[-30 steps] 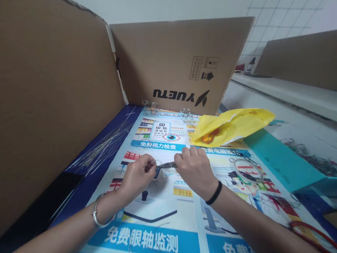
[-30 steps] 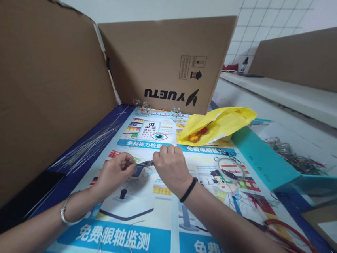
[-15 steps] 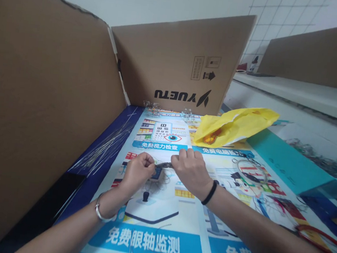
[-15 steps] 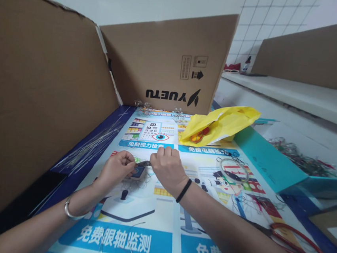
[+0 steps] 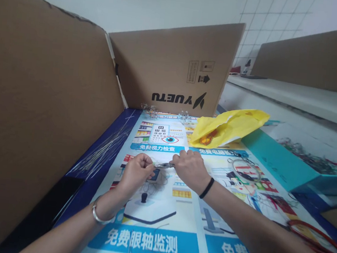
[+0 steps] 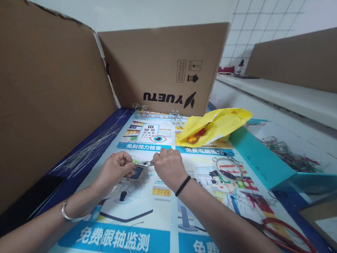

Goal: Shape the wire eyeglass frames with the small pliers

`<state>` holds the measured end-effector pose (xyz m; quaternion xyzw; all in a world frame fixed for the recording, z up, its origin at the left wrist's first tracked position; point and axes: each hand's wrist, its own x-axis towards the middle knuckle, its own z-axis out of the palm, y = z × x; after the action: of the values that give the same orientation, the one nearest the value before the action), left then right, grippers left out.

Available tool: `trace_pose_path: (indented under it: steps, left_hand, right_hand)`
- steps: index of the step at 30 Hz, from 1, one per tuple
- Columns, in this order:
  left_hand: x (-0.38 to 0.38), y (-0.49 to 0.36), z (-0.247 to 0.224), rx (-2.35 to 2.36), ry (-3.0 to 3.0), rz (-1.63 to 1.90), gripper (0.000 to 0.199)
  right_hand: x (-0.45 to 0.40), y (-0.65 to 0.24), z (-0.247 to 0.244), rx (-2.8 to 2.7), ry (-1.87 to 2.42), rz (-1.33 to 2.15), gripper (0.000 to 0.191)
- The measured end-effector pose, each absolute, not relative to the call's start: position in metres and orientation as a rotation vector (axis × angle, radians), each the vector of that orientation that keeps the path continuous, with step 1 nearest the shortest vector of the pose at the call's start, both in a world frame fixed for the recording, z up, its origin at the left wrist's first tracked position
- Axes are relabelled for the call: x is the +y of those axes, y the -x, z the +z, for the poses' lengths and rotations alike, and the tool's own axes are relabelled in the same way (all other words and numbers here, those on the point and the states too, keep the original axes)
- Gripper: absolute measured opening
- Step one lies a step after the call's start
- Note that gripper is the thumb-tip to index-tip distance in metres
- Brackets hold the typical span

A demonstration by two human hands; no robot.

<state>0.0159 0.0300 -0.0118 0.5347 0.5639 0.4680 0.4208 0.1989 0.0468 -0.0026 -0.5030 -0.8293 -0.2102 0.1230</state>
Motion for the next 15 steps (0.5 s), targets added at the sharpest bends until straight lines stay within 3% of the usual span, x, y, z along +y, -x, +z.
trace_pose_path:
  steps: [15]
  left_hand:
    - [0.017,-0.019,0.012,1.129,-1.082,1.204,0.017]
  right_hand:
    - [0.055,-0.204,-0.011,-2.448,1.610,-0.353,0.014]
